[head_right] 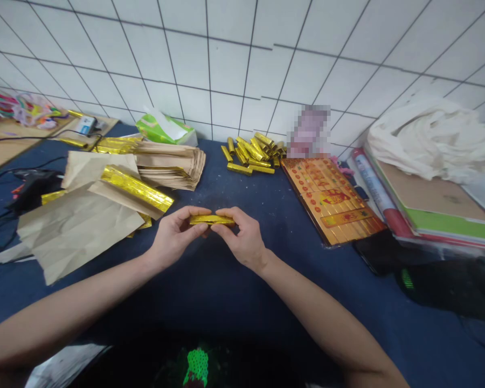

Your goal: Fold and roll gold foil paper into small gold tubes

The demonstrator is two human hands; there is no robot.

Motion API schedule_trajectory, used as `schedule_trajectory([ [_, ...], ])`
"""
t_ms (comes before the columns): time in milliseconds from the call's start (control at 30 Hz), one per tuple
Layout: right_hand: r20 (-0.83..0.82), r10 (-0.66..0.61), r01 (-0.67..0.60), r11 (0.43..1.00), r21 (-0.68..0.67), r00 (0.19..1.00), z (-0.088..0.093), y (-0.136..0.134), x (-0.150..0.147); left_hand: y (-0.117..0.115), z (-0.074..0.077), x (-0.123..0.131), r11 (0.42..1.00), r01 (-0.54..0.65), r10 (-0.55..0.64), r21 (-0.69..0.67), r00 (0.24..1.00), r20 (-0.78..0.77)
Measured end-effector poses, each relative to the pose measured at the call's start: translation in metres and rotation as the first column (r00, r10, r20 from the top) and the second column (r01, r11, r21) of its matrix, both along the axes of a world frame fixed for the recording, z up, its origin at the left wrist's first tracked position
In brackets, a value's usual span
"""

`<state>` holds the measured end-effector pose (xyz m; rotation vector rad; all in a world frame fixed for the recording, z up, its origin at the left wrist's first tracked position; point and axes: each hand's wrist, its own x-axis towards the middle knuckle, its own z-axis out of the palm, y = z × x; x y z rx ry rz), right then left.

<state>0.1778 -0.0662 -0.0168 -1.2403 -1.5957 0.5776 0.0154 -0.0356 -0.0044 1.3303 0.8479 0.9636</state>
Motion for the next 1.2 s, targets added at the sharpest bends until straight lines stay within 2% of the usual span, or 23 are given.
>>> schedule_trajectory([
  [200, 0.007, 0.017, -0.017, 1.000, 0.009, 1.000, 0.000, -0.004, -0.003, 0.000, 0.000, 0.000, 1.000, 0.009, -0.009, -0.006, 1.000, -0.027],
  [367, -0.098, 0.032, -0.038, 0.998, -0.059, 0.995, 0.003, -0.006, -0.007, 0.000, 0.000, -0.001, 0.999, 0.035, -0.035, 0.010, 0.999, -0.008],
  [600, -0.170, 0.010, -0.024, 0.997, -0.078, 0.985, 0.003, -0.007, -0.009, 0.003, 0.000, 0.000, 0.991, 0.072, -0.061, -0.111, 0.993, 0.101],
  [833, -0.189, -0.016, -0.010, 0.991, -0.136, 0.982, 0.002, -0.005, -0.009, 0.006, -0.001, 0.000, 0.984, 0.083, -0.071, -0.159, 0.994, 0.077],
  [1000, -0.255, -0.004, -0.051, 0.977, -0.208, 0.967, 0.000, -0.003, -0.009, 0.008, -0.003, 0.000, 0.992, 0.030, -0.027, -0.120, 0.999, 0.029],
  [1200, -0.267, -0.002, -0.060, 0.972, -0.227, 0.964, -0.005, -0.002, -0.011, 0.007, -0.002, 0.002, 0.993, 0.036, -0.037, -0.115, 0.999, -0.007],
])
